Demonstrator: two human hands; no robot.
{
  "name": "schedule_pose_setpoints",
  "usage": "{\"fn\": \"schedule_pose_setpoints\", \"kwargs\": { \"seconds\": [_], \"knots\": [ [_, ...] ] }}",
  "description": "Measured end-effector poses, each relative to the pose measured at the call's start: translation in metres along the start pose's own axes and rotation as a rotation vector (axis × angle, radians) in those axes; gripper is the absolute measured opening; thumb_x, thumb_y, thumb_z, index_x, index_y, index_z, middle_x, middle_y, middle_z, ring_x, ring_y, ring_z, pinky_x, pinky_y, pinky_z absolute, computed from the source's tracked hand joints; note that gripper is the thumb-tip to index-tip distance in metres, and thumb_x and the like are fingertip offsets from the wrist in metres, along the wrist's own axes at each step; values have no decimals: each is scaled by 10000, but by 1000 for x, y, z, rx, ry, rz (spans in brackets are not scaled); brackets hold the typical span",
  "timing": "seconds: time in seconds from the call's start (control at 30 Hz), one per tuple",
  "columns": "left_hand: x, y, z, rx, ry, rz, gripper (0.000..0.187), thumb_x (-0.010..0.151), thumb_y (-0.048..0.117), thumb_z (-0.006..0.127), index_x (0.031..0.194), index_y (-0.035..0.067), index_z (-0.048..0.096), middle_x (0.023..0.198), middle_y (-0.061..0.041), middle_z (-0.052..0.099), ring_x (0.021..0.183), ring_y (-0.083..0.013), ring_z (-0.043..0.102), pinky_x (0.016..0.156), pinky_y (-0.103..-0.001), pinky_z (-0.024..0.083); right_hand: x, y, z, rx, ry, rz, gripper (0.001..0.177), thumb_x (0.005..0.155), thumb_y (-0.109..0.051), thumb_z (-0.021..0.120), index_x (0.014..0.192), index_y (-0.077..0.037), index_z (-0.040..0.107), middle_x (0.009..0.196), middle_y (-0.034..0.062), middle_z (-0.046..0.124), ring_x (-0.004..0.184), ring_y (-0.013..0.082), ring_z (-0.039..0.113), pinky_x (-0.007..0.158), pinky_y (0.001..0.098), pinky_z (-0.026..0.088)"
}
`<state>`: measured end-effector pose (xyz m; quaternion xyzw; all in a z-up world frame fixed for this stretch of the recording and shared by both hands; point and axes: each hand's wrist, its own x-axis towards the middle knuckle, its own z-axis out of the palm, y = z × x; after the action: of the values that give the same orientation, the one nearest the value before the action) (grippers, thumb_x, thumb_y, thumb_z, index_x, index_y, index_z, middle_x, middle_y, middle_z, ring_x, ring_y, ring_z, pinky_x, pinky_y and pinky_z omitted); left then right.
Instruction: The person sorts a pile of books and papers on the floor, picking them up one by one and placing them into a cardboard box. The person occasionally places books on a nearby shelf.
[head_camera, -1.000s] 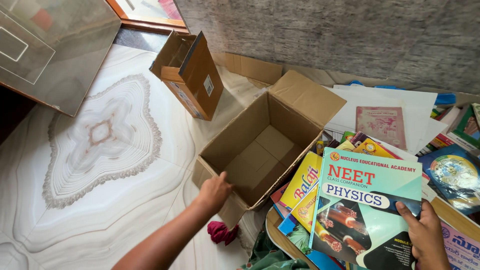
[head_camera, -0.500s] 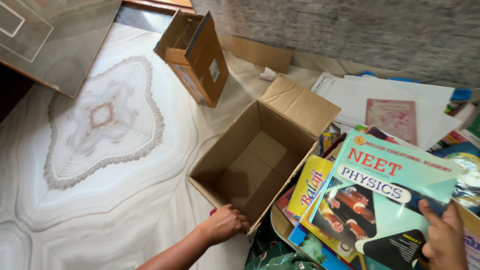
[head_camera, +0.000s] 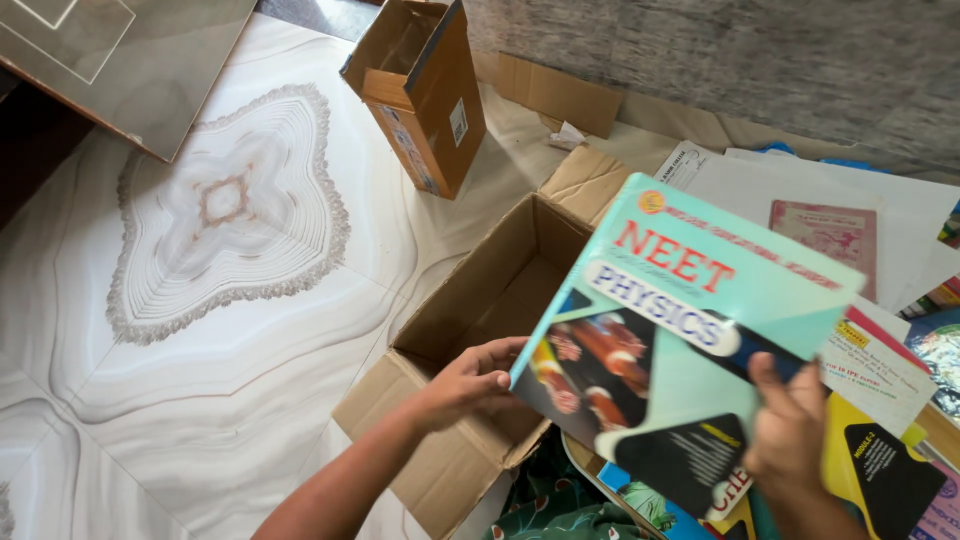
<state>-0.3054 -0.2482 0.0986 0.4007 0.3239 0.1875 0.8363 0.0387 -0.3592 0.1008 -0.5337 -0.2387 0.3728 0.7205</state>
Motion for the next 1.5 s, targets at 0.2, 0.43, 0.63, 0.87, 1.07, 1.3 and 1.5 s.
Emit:
{"fn": "schedule_pose_setpoints", "kwargs": {
  "seconds": [0.2, 0.43, 0.63, 0.87, 1.07, 1.3, 1.5],
  "knots": [
    [11, -42, 34, -696, 416, 177, 580, 799, 191, 761, 1308, 24, 538, 1208, -137, 698, 1113, -255, 707, 991, -456, 592, -17, 52, 53, 75, -141, 105, 588, 999, -234, 594, 1504, -52, 354, 1424, 91, 545, 1288, 195, 517, 1123, 351, 377],
    [16, -69, -20, -624, 713, 193, 326, 888, 58, 730, 1176, -37, 610, 1021, -142, 715, 915, -253, 710, 884, -443, 592, -11, 101, 75, -14, -362, 437, 412, 998, -186, 610, 1332, -2, 453, 1215, 152, 627, 1110, 207, 597, 1009, 391, 460],
    [31, -55, -44, -606, 664, 227, 347, 856, 33, 715, 1182, -45, 622, 1042, -140, 731, 921, -246, 729, 849, -405, 615, 43, 105, 84, 36, -268, 553, 548, 927, -141, 646, 1421, -83, 416, 1189, 152, 629, 1010, 208, 617, 918, 390, 516],
    [50, -57, -59, -418, 704, 96, 270, 874, 26, 690, 1129, -26, 619, 1061, -128, 715, 941, -266, 721, 828, -528, 622, 71, 102, 89, -188, -381, 218, 792, 839, -49, 683, 1471, -50, 207, 1278, 205, 611, 1148, 259, 646, 944, 406, 548],
    [78, -72, -73, -460, 772, -93, 337, 946, 51, 627, 1233, -23, 466, 1161, -192, 627, 987, -355, 690, 745, -635, 623, 94, 106, 90, -897, -421, 94, 873, 807, -129, 787, 1445, 31, 213, 1368, 297, 559, 1253, 378, 617, 1066, 398, 484],
    [110, -91, -85, -231, 854, -22, 492, 949, -7, 589, 1305, 166, 296, 1240, -153, 541, 1038, -316, 645, 735, -579, 612, 80, 101, 90, -1034, -618, 21, 1093, 848, -140, 748, 1575, 34, -49, 1597, 321, 229, 1496, 384, 260, 1221, 400, 265],
    [151, -130, -131, -93, 938, 56, 573, 923, -58, 569, 1363, 181, 289, 1207, -146, 565, 1019, -259, 587, 821, -461, 557, 76, 57, 61, -1162, -537, -91, 873, 915, -181, 596, 1612, -168, 72, 1697, 97, 106, 1563, 262, 124, 1257, 415, 153]
  ]
}}
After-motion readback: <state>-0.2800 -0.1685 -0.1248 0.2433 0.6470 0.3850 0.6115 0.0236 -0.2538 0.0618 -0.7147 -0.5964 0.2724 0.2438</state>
